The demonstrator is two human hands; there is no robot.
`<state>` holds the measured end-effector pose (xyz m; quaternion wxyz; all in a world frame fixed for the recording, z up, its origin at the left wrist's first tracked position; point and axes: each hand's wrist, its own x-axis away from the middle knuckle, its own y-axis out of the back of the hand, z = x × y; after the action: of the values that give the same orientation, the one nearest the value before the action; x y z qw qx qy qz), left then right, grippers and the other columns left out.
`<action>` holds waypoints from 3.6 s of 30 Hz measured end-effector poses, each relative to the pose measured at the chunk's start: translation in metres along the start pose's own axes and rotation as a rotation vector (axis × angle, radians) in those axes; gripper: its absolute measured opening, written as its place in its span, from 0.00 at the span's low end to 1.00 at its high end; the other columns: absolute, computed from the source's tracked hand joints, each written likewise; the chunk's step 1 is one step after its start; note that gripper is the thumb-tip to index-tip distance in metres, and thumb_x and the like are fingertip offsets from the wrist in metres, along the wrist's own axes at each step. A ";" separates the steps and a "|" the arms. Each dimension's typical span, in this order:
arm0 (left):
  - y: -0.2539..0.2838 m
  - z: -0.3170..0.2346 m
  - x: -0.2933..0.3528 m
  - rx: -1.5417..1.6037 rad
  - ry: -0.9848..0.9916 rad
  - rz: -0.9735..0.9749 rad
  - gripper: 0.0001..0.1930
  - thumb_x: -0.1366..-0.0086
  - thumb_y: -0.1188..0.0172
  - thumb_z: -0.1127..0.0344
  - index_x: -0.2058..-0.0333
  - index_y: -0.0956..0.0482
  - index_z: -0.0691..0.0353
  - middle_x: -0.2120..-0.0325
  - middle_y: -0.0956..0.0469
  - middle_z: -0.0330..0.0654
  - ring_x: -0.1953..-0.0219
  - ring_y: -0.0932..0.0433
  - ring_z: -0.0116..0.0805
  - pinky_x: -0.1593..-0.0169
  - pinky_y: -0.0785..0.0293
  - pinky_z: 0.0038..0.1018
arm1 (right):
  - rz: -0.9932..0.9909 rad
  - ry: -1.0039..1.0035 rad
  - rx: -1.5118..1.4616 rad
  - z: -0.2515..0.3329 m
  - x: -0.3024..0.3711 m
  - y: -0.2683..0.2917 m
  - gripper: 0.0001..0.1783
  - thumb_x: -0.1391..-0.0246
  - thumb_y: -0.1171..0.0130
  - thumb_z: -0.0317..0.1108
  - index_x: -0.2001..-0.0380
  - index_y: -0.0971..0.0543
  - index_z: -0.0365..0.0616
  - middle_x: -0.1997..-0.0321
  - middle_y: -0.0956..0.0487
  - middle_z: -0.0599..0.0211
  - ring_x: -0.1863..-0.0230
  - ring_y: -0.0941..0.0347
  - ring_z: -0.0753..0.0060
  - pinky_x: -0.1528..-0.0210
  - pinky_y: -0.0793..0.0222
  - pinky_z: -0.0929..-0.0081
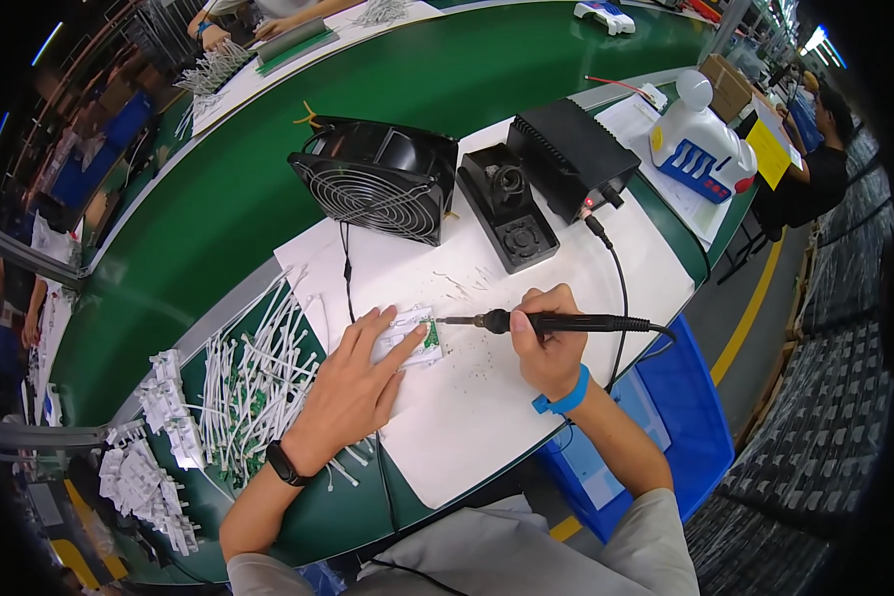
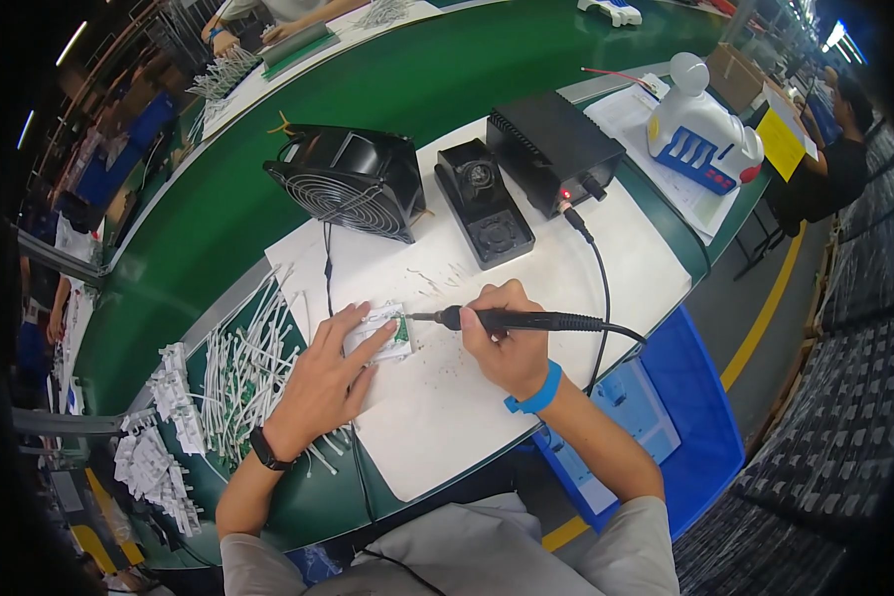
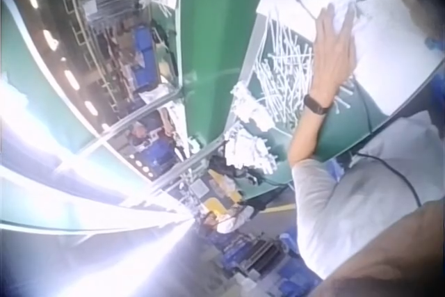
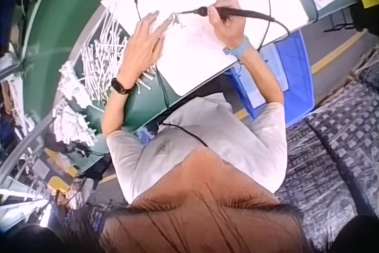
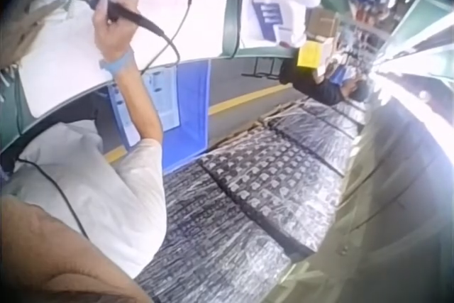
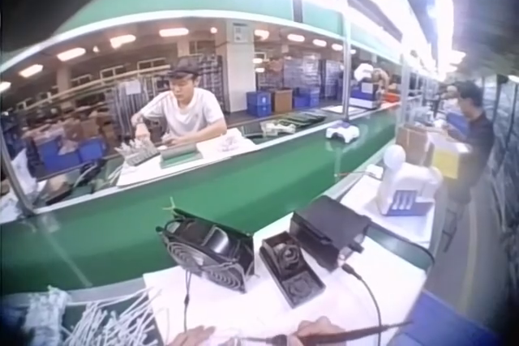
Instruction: The person solders electronic components and wires onto plastic fixture frames with a soldering iron.
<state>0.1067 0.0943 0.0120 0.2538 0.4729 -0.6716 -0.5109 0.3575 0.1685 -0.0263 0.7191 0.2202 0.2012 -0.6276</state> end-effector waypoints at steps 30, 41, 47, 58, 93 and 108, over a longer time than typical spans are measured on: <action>-0.034 -0.012 -0.022 -0.191 0.083 -0.315 0.25 0.39 0.30 0.56 0.44 0.19 0.56 0.51 0.23 0.52 0.59 0.25 0.43 0.61 0.23 0.31 | -0.180 -0.043 0.063 -0.002 -0.005 0.001 0.12 0.44 0.32 0.21 0.69 0.28 0.39 0.79 0.27 0.70 0.79 0.37 0.87 0.77 0.46 0.85; -0.041 -0.040 -0.019 -0.212 0.209 -0.317 0.26 0.40 0.29 0.56 0.45 0.19 0.62 0.46 0.24 0.56 0.58 0.24 0.45 0.62 0.21 0.35 | -0.174 0.090 0.109 -0.006 -0.002 0.005 0.13 0.46 0.31 0.20 0.69 0.29 0.36 0.78 0.24 0.63 0.77 0.29 0.78 0.74 0.37 0.81; -0.053 -0.028 -0.012 -0.210 0.116 -0.381 0.24 0.35 0.33 0.54 0.48 0.19 0.66 0.48 0.22 0.64 0.63 0.24 0.44 0.59 0.24 0.32 | -0.074 -0.004 0.131 -0.002 -0.002 0.001 0.14 0.47 0.30 0.20 0.72 0.29 0.36 0.77 0.22 0.59 0.76 0.29 0.77 0.73 0.35 0.80; -0.059 -0.025 -0.015 -0.262 0.083 -0.490 0.24 0.44 0.26 0.54 0.55 0.15 0.66 0.52 0.19 0.59 0.68 0.23 0.40 0.63 0.24 0.29 | 0.028 -0.111 0.134 -0.004 -0.003 -0.006 0.12 0.46 0.29 0.22 0.71 0.26 0.36 0.77 0.20 0.62 0.77 0.28 0.81 0.75 0.36 0.82; -0.060 -0.025 -0.016 -0.247 0.090 -0.473 0.24 0.43 0.26 0.54 0.55 0.15 0.68 0.51 0.20 0.62 0.68 0.23 0.41 0.63 0.24 0.30 | -0.133 -0.032 0.107 0.000 -0.002 -0.004 0.11 0.38 0.38 0.25 0.68 0.32 0.40 0.78 0.29 0.69 0.76 0.39 0.84 0.71 0.45 0.81; -0.060 -0.026 -0.013 -0.181 0.110 -0.392 0.24 0.35 0.34 0.54 0.53 0.18 0.73 0.49 0.23 0.67 0.60 0.24 0.46 0.54 0.24 0.34 | -0.104 -0.082 0.131 0.002 -0.005 -0.007 0.12 0.38 0.38 0.25 0.70 0.33 0.41 0.79 0.31 0.72 0.77 0.43 0.87 0.75 0.50 0.83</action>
<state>0.1561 0.0928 -0.0323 0.2271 0.5969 -0.5033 -0.5820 0.3494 0.1706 -0.0217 0.6773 0.2299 0.1414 -0.6844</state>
